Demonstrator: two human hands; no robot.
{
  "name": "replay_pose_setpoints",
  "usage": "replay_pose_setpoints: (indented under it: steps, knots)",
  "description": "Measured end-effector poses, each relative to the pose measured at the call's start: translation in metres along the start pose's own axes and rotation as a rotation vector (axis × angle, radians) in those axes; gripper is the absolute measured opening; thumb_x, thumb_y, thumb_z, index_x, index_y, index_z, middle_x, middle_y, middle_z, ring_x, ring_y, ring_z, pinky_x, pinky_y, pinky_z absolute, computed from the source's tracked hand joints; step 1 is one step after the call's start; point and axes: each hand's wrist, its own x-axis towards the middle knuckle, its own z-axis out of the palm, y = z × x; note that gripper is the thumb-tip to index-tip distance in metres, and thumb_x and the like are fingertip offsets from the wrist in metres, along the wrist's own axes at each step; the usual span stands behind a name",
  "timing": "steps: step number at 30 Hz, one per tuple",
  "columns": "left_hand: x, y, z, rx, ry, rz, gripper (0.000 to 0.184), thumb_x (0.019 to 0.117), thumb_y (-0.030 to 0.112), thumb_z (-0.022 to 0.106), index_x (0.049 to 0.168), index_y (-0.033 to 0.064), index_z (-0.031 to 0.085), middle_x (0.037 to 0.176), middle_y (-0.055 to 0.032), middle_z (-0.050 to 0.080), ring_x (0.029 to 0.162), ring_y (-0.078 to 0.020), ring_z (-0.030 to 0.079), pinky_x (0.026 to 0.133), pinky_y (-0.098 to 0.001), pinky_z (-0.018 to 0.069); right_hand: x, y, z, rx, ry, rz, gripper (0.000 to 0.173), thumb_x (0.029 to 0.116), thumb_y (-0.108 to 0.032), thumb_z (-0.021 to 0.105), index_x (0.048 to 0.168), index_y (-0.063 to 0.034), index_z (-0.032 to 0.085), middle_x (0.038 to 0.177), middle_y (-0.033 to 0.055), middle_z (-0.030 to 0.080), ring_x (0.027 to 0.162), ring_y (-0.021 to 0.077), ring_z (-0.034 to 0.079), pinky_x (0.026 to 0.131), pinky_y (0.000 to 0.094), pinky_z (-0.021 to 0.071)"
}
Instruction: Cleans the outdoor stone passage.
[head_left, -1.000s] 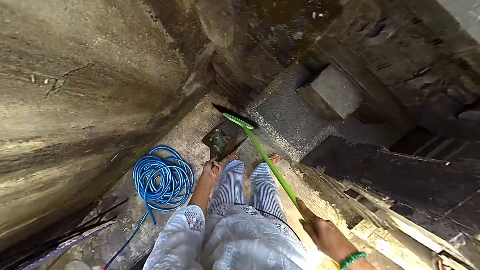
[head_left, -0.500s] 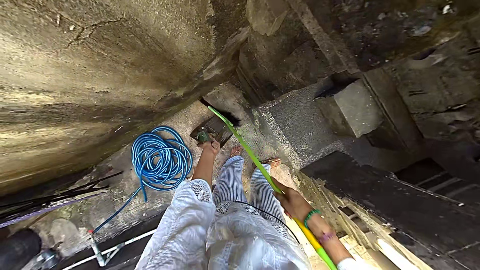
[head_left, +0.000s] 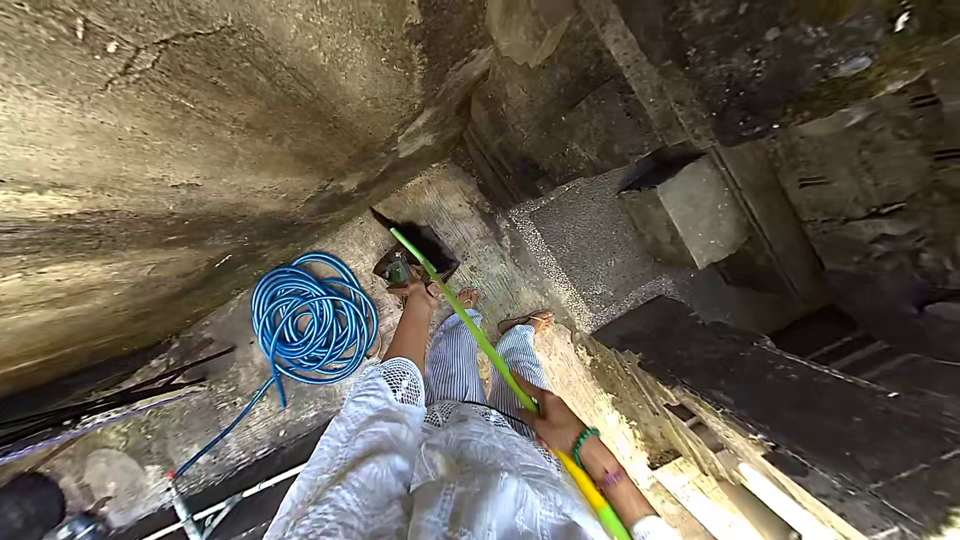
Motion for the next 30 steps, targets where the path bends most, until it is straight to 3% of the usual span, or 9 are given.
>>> replay_pose_setpoints:
  steps: [4, 8, 10, 13, 15, 18, 20, 25, 30]
  knots:
    - [0.006, 0.006, -0.01, -0.011, -0.016, 0.008, 0.037, 0.1094, 0.03, 0.039, 0.143, 0.015, 0.037, 0.104, -0.0131, 0.052, 0.081, -0.0227, 0.054, 0.068, -0.0397, 0.0502, -0.067, 0.017, -0.003, -0.049, 0.117, 0.018, 0.075, 0.1004, -0.017, 0.059, 0.166, -0.0291, 0.023, 0.098, 0.0207, 0.07, 0.064, 0.0294, 0.065, 0.064, 0.051, 0.0565]
    - [0.014, 0.005, -0.013, -0.019, -0.036, 0.003, 0.033, 0.1102, 0.034, 0.036, 0.139, 0.0172, 0.038, 0.097, -0.0109, 0.05, 0.073, -0.0213, 0.052, 0.062, -0.0384, 0.0488, -0.03, 0.011, -0.008, -0.147, 0.252, 0.125, 0.079, 0.1001, -0.015, 0.058, 0.167, -0.0246, 0.016, 0.107, 0.0267, 0.071, 0.091, 0.0432, 0.071, 0.088, 0.0605, 0.0541]
    - [0.016, 0.002, -0.019, -0.003, -0.048, -0.003, 0.035, 0.1094, 0.031, 0.038, 0.142, 0.0172, 0.036, 0.101, -0.0125, 0.05, 0.077, -0.0231, 0.054, 0.065, -0.0404, 0.0499, 0.017, 0.008, -0.002, -0.082, 0.214, 0.104, 0.078, 0.0994, -0.012, 0.058, 0.166, -0.019, 0.018, 0.113, 0.0287, 0.068, 0.088, 0.0417, 0.07, 0.084, 0.0593, 0.0553]
    - [0.004, 0.001, -0.031, 0.053, -0.029, 0.025, 0.026, 0.1084, 0.027, 0.04, 0.127, 0.0105, 0.044, 0.098, -0.0118, 0.051, 0.078, -0.0217, 0.054, 0.067, -0.0377, 0.0503, 0.045, 0.001, 0.009, -0.055, 0.06, 0.065, 0.076, 0.1015, -0.014, 0.057, 0.166, -0.0212, 0.018, 0.118, 0.0276, 0.066, 0.081, 0.0365, 0.069, 0.078, 0.0539, 0.0573]
    - [0.001, 0.005, -0.053, 0.027, -0.052, 0.047, 0.024, 0.1088, 0.026, 0.04, 0.123, 0.0086, 0.046, 0.095, -0.0106, 0.051, 0.077, -0.0202, 0.054, 0.066, -0.0356, 0.0511, 0.021, 0.013, 0.014, 0.019, 0.024, 0.02, 0.074, 0.1022, -0.018, 0.058, 0.166, -0.0266, 0.022, 0.113, 0.0251, 0.067, 0.072, 0.0322, 0.066, 0.071, 0.0517, 0.0564]
    - [0.001, 0.019, -0.096, -0.147, -0.112, -0.012, 0.017, 0.1074, 0.025, 0.038, 0.098, 0.0123, 0.044, 0.068, -0.0029, 0.046, 0.048, -0.0111, 0.048, 0.043, -0.0228, 0.0463, -0.047, 0.049, 0.026, 0.133, 0.036, 0.001, 0.075, 0.1018, -0.021, 0.06, 0.166, -0.0325, 0.021, 0.1, 0.0202, 0.068, 0.064, 0.0277, 0.063, 0.064, 0.0496, 0.0557]
    - [-0.003, 0.027, -0.125, -0.245, -0.188, -0.092, 0.025, 0.1072, 0.026, 0.035, 0.089, 0.0126, 0.045, 0.059, -0.0002, 0.046, 0.042, -0.0086, 0.047, 0.038, -0.0194, 0.0444, -0.095, 0.076, 0.036, 0.243, 0.099, 0.042, 0.075, 0.1022, -0.02, 0.059, 0.166, -0.0305, 0.021, 0.091, 0.0172, 0.067, 0.058, 0.0246, 0.06, 0.057, 0.0464, 0.0545]
    - [-0.026, 0.039, -0.183, -0.325, -0.272, -0.16, 0.028, 0.1067, 0.028, 0.033, 0.091, 0.0102, 0.048, 0.06, -0.0002, 0.049, 0.041, -0.0067, 0.048, 0.037, -0.0164, 0.0433, -0.158, 0.13, 0.053, 0.472, 0.336, 0.312, 0.073, 0.1057, -0.019, 0.055, 0.167, -0.0262, 0.016, 0.086, 0.0152, 0.063, 0.055, 0.0202, 0.057, 0.053, 0.0402, 0.0522]
    - [-0.045, 0.039, -0.23, -0.418, -0.303, -0.137, 0.04, 0.1074, 0.033, 0.026, 0.088, 0.0079, 0.05, 0.059, -0.0018, 0.052, 0.04, -0.0079, 0.049, 0.035, -0.0176, 0.0419, -0.075, 0.145, 0.05, 0.574, 0.446, 0.281, 0.071, 0.1045, -0.009, 0.052, 0.165, -0.0136, 0.015, 0.083, 0.0144, 0.06, 0.055, 0.019, 0.057, 0.055, 0.038, 0.0528]
